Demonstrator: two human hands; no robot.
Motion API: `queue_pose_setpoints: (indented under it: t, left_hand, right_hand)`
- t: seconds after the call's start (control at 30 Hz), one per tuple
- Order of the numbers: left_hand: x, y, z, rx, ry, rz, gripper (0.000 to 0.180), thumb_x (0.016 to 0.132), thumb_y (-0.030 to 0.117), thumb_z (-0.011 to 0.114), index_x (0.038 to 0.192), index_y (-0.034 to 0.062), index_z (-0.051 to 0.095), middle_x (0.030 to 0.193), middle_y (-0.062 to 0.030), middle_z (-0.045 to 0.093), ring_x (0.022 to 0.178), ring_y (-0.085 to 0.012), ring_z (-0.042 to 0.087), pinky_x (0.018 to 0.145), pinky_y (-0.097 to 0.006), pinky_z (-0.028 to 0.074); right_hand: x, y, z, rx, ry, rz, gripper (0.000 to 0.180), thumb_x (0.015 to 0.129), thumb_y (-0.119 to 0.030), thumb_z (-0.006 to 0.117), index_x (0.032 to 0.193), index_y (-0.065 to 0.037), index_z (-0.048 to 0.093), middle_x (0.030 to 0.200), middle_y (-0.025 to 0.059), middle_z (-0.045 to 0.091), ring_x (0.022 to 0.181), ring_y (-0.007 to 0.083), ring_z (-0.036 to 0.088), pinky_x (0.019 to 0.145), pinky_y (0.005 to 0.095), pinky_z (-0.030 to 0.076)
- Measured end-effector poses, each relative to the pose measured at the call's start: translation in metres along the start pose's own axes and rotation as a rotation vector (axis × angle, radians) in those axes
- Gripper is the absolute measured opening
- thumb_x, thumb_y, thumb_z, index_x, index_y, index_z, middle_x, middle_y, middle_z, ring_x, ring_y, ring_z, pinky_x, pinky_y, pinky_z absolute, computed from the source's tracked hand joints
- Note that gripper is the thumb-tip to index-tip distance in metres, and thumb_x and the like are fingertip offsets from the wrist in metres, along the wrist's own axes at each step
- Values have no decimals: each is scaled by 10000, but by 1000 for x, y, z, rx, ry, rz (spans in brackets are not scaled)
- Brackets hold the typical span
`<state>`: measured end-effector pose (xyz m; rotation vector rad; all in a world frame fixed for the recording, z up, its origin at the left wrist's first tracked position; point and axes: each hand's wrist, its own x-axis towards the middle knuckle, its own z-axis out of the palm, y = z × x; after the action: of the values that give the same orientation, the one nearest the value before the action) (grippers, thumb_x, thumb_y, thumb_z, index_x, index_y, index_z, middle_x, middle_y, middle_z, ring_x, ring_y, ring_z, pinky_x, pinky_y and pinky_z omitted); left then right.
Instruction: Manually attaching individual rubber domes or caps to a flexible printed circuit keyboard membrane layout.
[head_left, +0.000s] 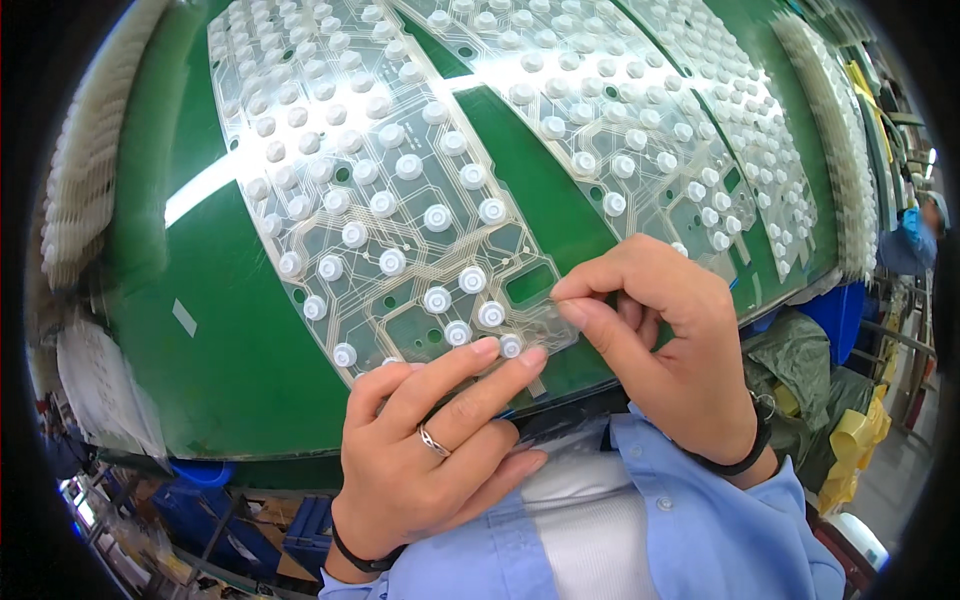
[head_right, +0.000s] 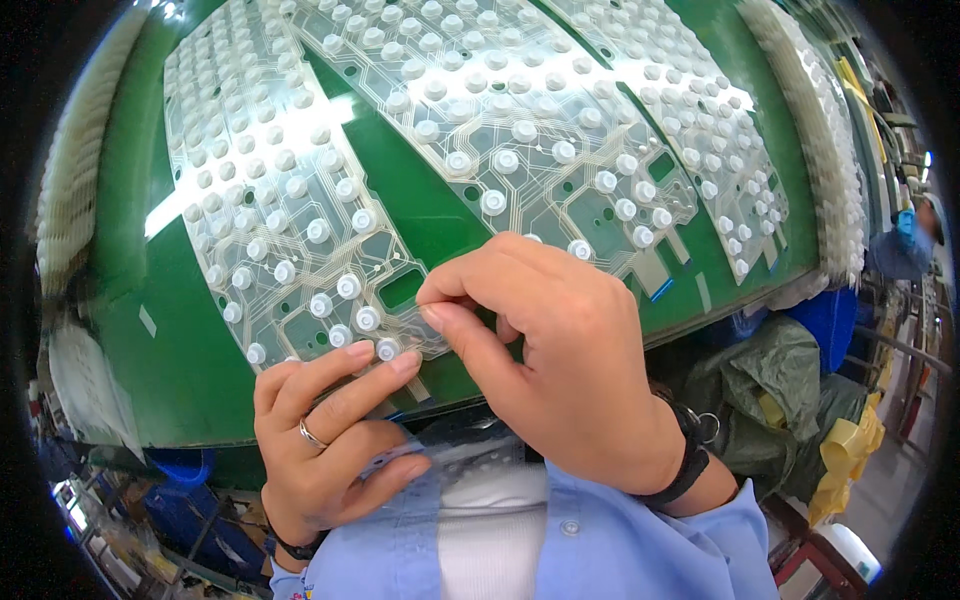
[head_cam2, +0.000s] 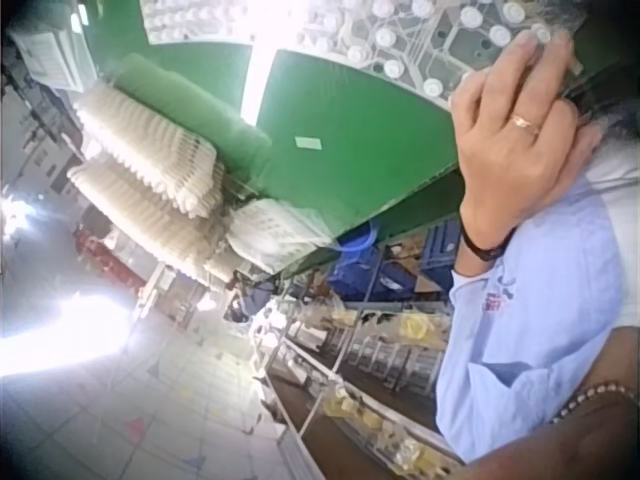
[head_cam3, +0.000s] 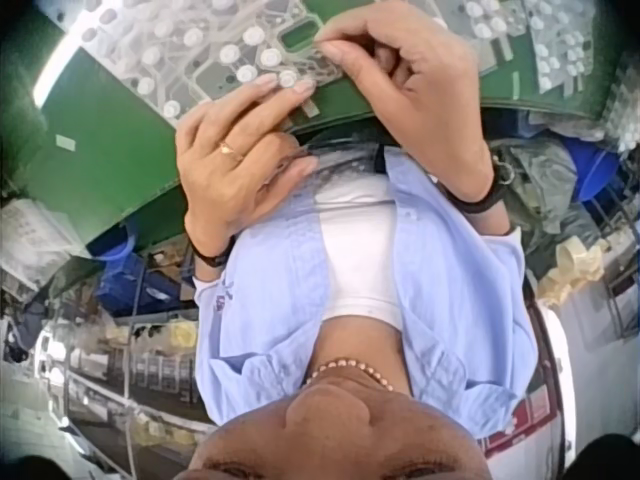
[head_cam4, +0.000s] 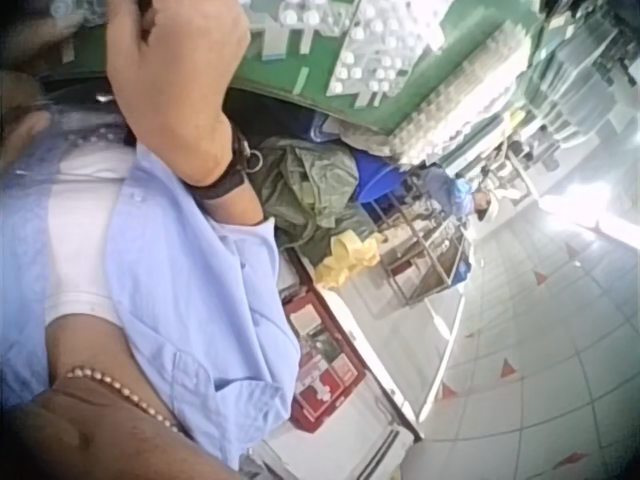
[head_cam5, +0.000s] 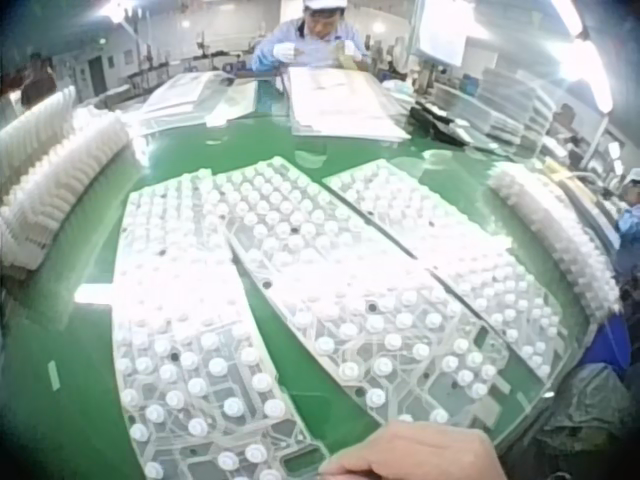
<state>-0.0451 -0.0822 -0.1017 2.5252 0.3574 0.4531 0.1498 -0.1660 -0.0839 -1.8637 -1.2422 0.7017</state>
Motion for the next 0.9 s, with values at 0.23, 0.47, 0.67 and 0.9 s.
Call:
queue_pose_setpoints:
  t: [0.23,0.47,0.67,0.9]
  left_hand:
    - [0,1,-2,8,-30,-20,270,741,365,736,665,161,577,1221,-10,664,1109,-233,571,819,-359,367]
    - [0,2,-3,7,-38,-29,271,739,359,741,658,157,578,1216,-12,667,1112,-234,569,815,-363,366]
    - [1,3,-2,4,-35,-29,266,735,347,745,659,154,578,1212,-14,669,1111,-235,568,815,-366,368]
    - [3,2,-5,-28,-21,-41,267,724,330,758,660,146,575,1173,-16,685,1097,-232,586,816,-354,386]
  right_hand:
    - [-1,3,-8,16,-83,-20,203,786,55,673,970,-29,690,842,45,629,595,71,515,510,200,383]
    - [-4,5,-5,-36,-49,-81,227,775,65,673,975,-41,690,846,51,631,629,90,545,516,212,402]
    - [-4,13,-2,-222,7,-275,281,770,29,711,1037,-52,680,834,65,610,617,112,543,507,237,398]
    - [2,4,11,-220,171,-89,337,789,10,702,1115,-56,646,795,50,502,632,175,488,529,279,390]
